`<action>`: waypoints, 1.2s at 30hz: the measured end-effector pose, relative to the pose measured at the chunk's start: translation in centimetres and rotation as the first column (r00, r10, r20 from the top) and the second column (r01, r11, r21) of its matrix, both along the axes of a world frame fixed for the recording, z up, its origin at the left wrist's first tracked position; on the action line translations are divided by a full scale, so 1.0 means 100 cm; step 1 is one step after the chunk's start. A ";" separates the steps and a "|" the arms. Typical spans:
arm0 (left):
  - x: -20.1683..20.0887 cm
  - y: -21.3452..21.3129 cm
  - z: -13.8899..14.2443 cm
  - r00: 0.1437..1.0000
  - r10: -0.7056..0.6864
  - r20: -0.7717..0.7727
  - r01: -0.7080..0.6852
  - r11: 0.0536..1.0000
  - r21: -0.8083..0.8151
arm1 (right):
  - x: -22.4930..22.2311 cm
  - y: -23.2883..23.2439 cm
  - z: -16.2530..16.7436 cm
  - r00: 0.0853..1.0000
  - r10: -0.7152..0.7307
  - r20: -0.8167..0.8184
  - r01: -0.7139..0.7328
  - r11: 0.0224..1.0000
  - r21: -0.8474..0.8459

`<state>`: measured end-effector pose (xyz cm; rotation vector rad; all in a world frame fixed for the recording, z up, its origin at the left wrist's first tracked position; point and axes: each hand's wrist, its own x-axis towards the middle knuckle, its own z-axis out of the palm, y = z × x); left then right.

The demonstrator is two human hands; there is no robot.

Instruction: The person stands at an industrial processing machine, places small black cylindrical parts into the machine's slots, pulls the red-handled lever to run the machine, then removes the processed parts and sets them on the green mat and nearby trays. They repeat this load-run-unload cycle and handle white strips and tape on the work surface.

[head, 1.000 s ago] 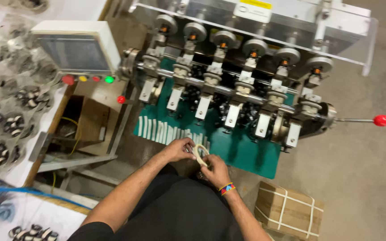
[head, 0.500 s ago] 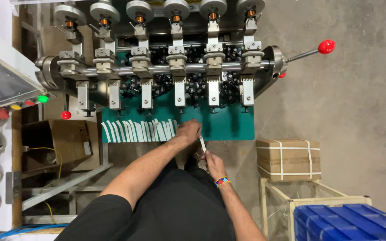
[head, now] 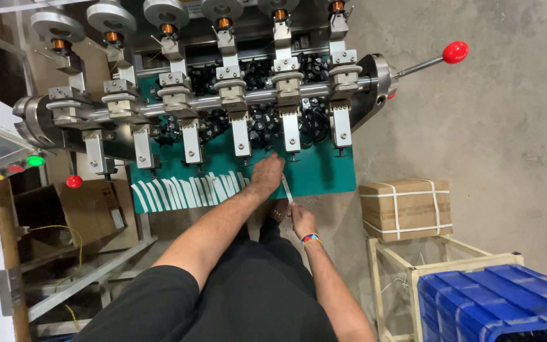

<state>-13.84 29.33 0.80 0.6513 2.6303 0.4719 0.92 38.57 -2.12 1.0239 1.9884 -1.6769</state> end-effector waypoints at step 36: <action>0.011 -0.014 0.004 0.996 0.080 -0.033 -0.081 0.996 -0.021 | -0.030 -0.008 -0.003 0.917 0.215 0.337 -0.140 0.963 -0.231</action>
